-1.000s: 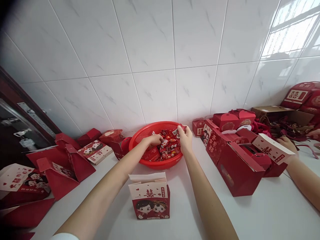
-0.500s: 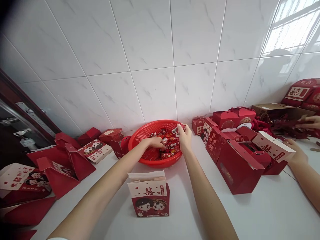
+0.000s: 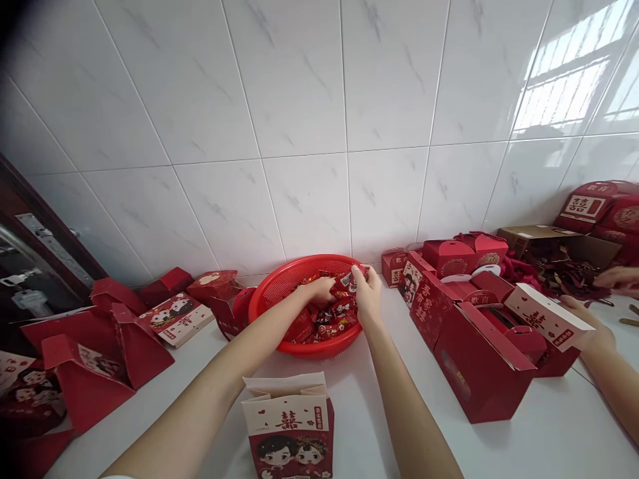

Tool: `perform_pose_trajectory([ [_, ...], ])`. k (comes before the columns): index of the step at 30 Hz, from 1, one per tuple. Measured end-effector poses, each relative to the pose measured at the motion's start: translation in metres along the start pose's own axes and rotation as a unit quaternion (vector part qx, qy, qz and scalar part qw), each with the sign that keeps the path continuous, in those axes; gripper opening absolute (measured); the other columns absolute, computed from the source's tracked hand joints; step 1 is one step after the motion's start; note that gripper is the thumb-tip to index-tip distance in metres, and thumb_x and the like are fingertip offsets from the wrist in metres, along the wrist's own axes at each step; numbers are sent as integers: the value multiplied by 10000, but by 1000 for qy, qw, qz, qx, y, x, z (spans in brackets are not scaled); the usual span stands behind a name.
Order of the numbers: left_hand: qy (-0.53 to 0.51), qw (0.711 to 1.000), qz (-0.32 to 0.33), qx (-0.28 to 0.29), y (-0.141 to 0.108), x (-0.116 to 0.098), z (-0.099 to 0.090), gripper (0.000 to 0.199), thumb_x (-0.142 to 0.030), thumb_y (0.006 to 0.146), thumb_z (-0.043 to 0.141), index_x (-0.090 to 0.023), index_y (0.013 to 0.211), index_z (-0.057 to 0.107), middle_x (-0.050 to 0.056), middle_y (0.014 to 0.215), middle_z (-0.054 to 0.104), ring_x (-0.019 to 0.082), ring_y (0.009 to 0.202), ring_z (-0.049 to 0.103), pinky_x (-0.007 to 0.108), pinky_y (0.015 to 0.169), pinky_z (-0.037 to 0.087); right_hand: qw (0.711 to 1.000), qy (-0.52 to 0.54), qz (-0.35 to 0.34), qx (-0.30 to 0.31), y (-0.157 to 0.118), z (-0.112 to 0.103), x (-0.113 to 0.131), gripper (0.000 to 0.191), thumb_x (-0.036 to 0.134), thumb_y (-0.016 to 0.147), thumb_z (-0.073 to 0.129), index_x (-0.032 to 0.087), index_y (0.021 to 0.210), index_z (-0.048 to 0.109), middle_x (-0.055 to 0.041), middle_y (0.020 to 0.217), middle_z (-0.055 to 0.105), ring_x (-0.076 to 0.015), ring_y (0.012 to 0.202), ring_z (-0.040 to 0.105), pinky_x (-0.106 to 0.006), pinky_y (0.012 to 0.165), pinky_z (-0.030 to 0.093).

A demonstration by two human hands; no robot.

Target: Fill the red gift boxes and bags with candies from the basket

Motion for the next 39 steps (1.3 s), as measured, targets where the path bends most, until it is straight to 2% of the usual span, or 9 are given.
perform_pose_trajectory([
  [3, -17, 1000, -19, 18, 0, 4, 0, 296, -149, 707, 769, -139, 1002, 743, 136, 1182, 716, 288, 1097, 657, 347, 934, 521, 1000, -3, 4, 1, 0, 0, -1, 385, 528, 639, 794, 207, 748, 610, 37, 668, 591, -139, 642, 520, -276, 623, 435],
  [5, -44, 998, -23, 32, -2, 7, -2, 232, -145, 664, 761, -174, 893, 764, 78, 1058, 758, 263, 1031, 678, 295, 871, 525, 1000, 0, 9, 7, 1, 1, -1, 383, 522, 638, 801, 207, 745, 611, 32, 682, 601, -143, 658, 529, -281, 639, 440],
  [10, -148, 987, -30, 63, -11, 16, -2, 115, -130, 593, 723, -216, 669, 739, -30, 710, 717, 171, 738, 660, 228, 652, 492, 1000, 5, 14, 16, 0, 1, -1, 366, 506, 644, 805, 207, 736, 616, 28, 696, 609, -142, 669, 531, -280, 649, 441],
  [13, -220, 972, -39, 65, -19, 23, -3, 115, -141, 567, 720, -208, 658, 744, -37, 601, 663, 140, 564, 579, 240, 552, 454, 1000, -6, 13, 14, 0, 1, -1, 360, 506, 647, 800, 210, 723, 610, 35, 679, 593, -134, 645, 508, -272, 619, 422],
  [16, -301, 952, -30, 54, -28, 26, -10, 160, -161, 556, 748, -202, 708, 770, -31, 616, 678, 130, 542, 565, 244, 547, 455, 1000, -11, 9, 17, 1, 0, -2, 354, 509, 651, 799, 214, 728, 617, 33, 684, 603, -141, 652, 519, -277, 628, 434],
  [23, -492, 870, 11, -34, -61, 19, -34, 248, -336, 628, 854, -157, 771, 760, 41, 790, 748, 170, 737, 672, 295, 748, 546, 999, -3, 11, 54, 4, 4, -3, 359, 523, 632, 819, 223, 746, 660, 8, 711, 664, -177, 678, 581, -308, 660, 478],
  [30, -586, 796, 15, -150, -105, 27, -30, 409, -518, 695, 813, -150, 842, 709, 45, 849, 726, 153, 770, 677, 296, 785, 555, 996, -5, 27, 89, 3, 6, -3, 348, 510, 621, 844, 223, 751, 697, -9, 752, 694, -194, 714, 597, -321, 683, 482],
  [34, -587, 785, 10, -196, -119, 31, -25, 445, -570, 686, 795, -157, 808, 681, 11, 769, 676, 121, 648, 610, 254, 632, 501, 991, -36, 13, 125, 0, 7, 2, 337, 531, 669, 814, 233, 703, 661, -3, 723, 672, -196, 708, 583, -321, 680, 468],
  [39, -558, 798, 34, -224, -116, 19, -30, 398, -541, 692, 797, -166, 763, 685, -12, 740, 655, 121, 662, 576, 245, 630, 464, 960, -61, 37, 272, -10, 18, 7, 322, 540, 735, 780, 242, 788, 672, -30, 972, 744, -220, 864, 628, -339, 788, 493],
])
Point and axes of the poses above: each hand's wrist, its own y-axis towards the middle knuckle, its own z-axis out of the palm, x = y × z, the point moved 5 cm from there along y, towards the middle knuckle
